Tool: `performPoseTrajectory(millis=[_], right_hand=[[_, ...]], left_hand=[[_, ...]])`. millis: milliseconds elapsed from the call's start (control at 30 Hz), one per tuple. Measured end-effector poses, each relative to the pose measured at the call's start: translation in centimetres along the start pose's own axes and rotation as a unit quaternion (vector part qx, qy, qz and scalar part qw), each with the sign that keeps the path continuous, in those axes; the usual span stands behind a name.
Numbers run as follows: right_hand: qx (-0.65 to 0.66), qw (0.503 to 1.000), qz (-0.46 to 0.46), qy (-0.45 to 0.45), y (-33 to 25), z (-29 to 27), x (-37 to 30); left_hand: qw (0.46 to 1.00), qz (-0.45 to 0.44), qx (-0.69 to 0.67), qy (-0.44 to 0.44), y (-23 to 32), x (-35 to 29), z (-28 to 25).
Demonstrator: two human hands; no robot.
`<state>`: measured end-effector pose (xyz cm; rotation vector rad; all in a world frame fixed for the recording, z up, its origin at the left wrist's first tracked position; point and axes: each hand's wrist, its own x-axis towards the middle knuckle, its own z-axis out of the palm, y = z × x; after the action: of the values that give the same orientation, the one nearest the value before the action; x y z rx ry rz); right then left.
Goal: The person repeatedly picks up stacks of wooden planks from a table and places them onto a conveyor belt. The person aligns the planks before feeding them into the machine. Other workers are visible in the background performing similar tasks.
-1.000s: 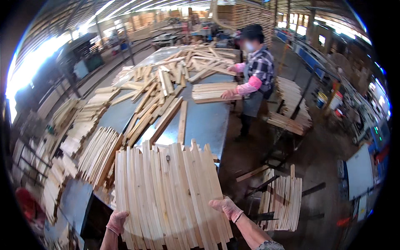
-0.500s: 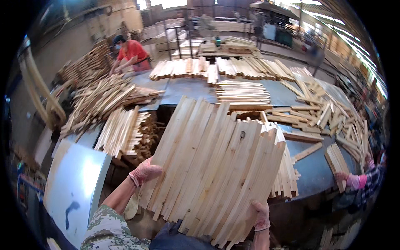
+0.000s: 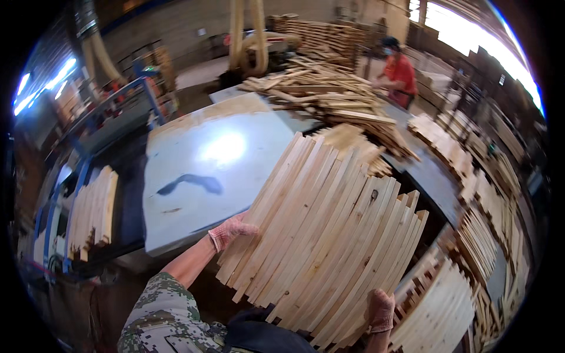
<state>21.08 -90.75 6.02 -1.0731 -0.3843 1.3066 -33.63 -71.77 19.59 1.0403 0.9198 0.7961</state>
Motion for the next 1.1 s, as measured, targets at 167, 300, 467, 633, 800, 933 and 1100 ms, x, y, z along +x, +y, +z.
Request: performPoseTrajectory(millis=[167,300,467,633,800,933,1100], right_hand=[[-0.037,0.989,0.061,-0.129,3.0,17.4,5.9],[-0.134,0.958,0.145,-0.207,5.7,32.5,8.8],[-0.285,0.904,0.208,-0.24,11.3,45.7,13.8],[-0.321,0.88,0.226,-0.266,15.6,55.2,16.1],[-0.275,0.878,0.242,-0.309,21.2,63.9,17.0],[-0.203,0.882,0.243,-0.349,28.1,69.6,18.0],[-0.182,0.857,0.279,-0.394,32.3,77.2,15.2]], left_hand=[[0.981,-0.045,-0.108,0.156,-1.1,-6.6,-13.4],[0.958,-0.051,-0.175,0.223,-1.9,-12.4,-22.5],[0.93,-0.052,-0.113,0.345,-2.3,-18.1,-29.6],[0.899,-0.017,-0.079,0.431,-1.8,-21.1,-34.0],[0.816,-0.198,0.296,0.455,3.9,-22.2,-40.5],[0.667,-0.415,0.358,0.504,8.5,-22.0,-44.0],[0.578,-0.415,0.349,0.609,6.0,-23.1,-45.9]])
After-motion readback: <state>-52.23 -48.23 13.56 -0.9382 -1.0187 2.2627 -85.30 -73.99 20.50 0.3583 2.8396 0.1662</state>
